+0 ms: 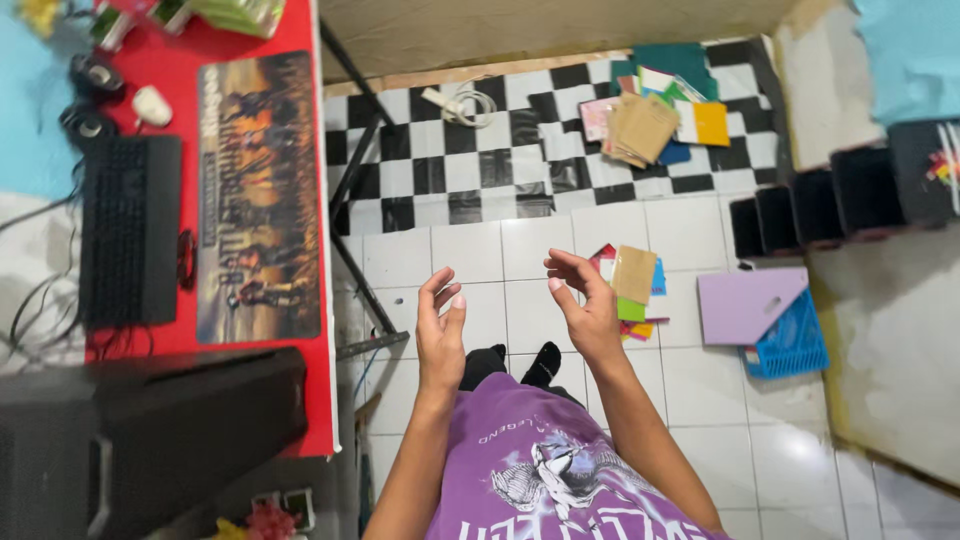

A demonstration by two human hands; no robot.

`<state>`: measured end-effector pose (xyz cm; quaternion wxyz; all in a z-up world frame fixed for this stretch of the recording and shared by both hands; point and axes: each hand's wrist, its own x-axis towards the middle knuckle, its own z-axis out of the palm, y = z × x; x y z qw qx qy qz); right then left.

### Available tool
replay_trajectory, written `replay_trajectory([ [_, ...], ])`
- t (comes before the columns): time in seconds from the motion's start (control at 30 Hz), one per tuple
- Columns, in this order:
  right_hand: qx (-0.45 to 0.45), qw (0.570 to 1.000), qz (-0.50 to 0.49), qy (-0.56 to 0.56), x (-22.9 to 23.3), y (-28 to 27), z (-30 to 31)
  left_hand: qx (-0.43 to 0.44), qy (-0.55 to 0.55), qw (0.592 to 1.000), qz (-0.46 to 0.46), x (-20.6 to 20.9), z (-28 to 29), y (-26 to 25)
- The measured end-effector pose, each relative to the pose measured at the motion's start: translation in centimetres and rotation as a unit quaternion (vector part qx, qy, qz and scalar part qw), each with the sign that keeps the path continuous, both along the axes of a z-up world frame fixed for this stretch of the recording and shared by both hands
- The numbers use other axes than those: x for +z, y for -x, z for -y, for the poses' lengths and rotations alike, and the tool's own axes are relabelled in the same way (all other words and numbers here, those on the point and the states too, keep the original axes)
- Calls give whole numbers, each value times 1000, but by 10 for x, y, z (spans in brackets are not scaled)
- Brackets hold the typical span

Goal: The person arranges various decorative items on a desk and a small side table. They move small potted artificial flowers, a white box, a keychain, and a pair of glasses between the two surfaces. The person also picks up and places several white straws into a holder on the side table.

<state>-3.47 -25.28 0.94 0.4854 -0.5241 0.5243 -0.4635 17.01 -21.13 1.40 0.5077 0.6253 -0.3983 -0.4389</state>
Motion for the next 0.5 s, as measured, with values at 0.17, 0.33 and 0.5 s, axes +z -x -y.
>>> replay_trajectory([
  [0.17,109,993,30,-28,-6,-40,23,117,4,993,-10,-7,-27,-23],
  [0.33,197,978,55,-34,-14,-84,45,183,20,983,-12,-17,-26,-53],
  [0.5,239,971,13,1,-7,-132,66,217,27,975,-29,-17,-14,-91],
])
